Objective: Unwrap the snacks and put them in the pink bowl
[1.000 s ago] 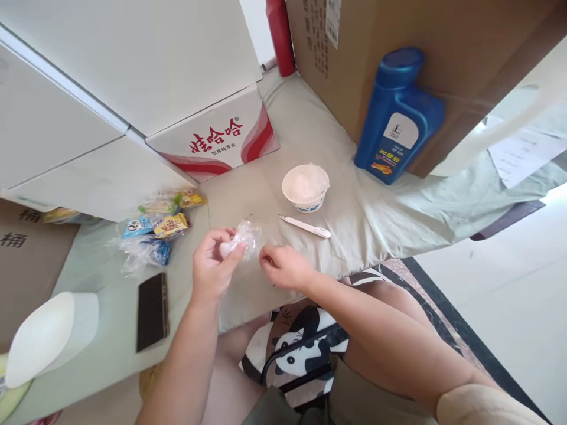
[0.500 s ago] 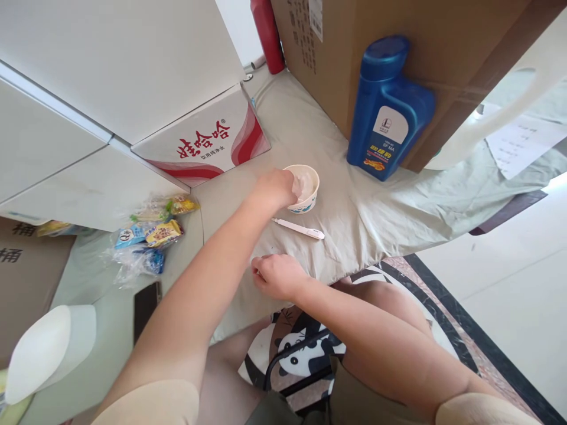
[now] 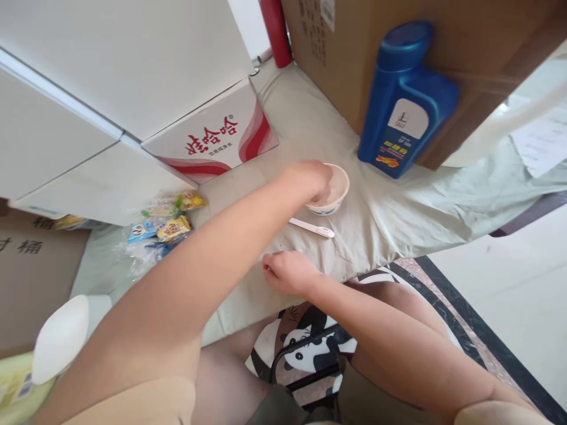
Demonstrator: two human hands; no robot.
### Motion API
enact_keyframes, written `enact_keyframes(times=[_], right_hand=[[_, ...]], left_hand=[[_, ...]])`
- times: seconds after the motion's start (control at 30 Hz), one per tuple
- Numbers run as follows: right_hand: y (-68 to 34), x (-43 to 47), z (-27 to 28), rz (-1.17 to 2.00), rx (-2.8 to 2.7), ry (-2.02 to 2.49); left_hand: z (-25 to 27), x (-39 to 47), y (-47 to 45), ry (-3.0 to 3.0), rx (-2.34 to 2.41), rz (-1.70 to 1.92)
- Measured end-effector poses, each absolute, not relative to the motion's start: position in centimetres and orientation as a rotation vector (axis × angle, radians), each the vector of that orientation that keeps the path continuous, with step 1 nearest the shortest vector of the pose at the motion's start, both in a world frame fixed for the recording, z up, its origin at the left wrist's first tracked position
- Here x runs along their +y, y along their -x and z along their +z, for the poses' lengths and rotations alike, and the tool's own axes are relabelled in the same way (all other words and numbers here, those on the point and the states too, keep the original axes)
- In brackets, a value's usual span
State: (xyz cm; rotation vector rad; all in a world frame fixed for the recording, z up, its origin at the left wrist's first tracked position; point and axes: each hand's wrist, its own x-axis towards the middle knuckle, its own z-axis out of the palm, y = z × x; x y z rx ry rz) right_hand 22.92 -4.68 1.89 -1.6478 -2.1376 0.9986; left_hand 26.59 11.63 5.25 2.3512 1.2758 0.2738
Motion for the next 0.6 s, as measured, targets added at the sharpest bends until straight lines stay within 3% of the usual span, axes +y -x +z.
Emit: enact_keyframes(times=[0.3, 0.4, 0.6], right_hand=[[-21.2, -5.4, 1.3, 0.908, -2.0, 1.815], [-19.9, -5.7, 1.1, 0.854, -1.935, 1.898], [-17.9, -5.8, 0.1, 0.725, -2.029, 2.042]], left_hand=[[12.6, 13.3, -2.9, -2.561, 1.842, 0.196], [11.8, 14.0, 4.8, -2.393, 2.126, 0.149], [5.5, 15.8, 10.8, -2.579, 1.732, -0.119]])
